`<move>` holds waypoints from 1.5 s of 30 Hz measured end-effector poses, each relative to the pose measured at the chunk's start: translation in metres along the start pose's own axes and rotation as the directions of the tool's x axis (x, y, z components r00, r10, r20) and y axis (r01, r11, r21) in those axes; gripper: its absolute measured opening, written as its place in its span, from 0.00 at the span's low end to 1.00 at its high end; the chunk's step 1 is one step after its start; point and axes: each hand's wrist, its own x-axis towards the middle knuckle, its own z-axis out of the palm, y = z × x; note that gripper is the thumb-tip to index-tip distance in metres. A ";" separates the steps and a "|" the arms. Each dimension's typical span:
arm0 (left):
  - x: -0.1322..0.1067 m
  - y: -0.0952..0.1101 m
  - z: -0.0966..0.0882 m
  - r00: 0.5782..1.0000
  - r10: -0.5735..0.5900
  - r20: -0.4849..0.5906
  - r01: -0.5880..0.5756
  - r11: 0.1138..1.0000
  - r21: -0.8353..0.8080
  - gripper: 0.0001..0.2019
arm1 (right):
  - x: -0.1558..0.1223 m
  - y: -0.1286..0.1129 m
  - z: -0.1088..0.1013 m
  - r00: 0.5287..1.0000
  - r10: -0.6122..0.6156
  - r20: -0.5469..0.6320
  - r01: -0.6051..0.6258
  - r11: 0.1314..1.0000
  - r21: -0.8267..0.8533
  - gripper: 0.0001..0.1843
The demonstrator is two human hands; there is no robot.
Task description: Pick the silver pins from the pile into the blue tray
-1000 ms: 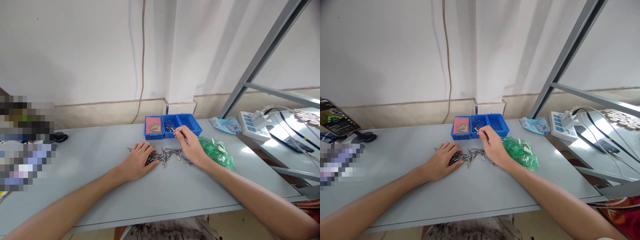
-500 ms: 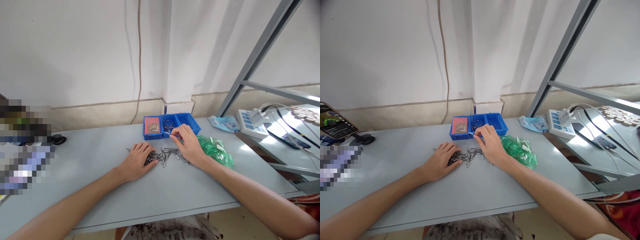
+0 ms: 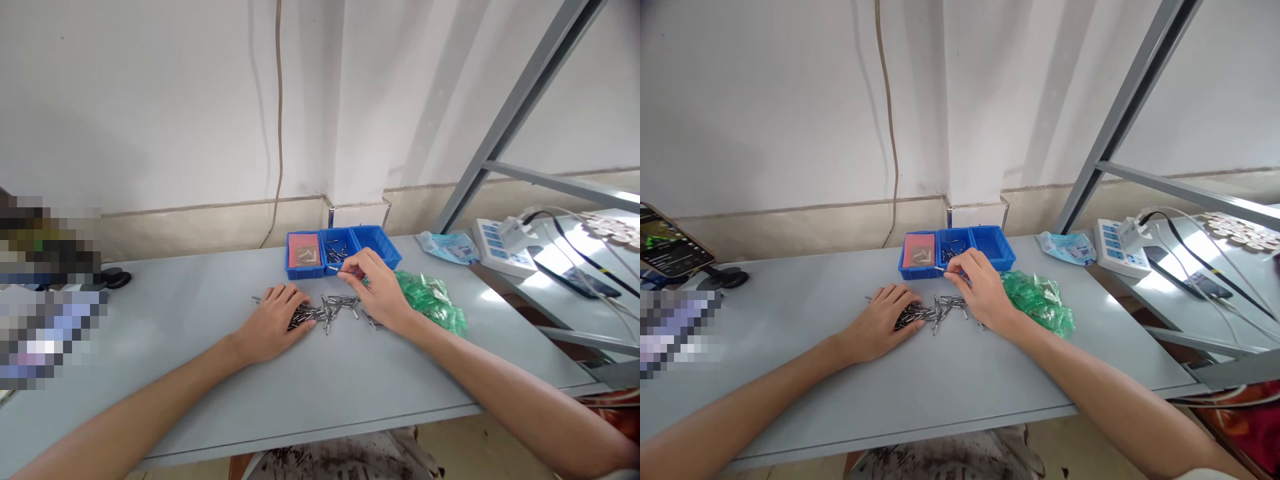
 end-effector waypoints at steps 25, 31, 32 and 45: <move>0.000 0.001 -0.001 1.000 -0.006 0.002 0.006 1.000 -0.004 0.14 | 0.006 0.010 0.009 0.878 0.443 0.183 -0.453 0.644 0.616 0.16; 0.000 0.000 0.000 1.000 -0.002 -0.003 0.002 1.000 -0.005 0.13 | 0.004 0.008 0.007 0.905 0.391 0.166 -0.417 0.741 0.526 0.16; 0.000 0.000 0.000 1.000 -0.004 0.002 0.004 1.000 -0.002 0.13 | 0.003 0.008 0.007 0.915 0.371 0.157 -0.398 0.773 0.494 0.15; 0.000 0.000 0.001 1.000 -0.006 0.013 0.005 1.000 0.004 0.13 | 0.002 0.003 -0.002 0.997 0.051 -0.050 -0.049 0.998 0.041 0.06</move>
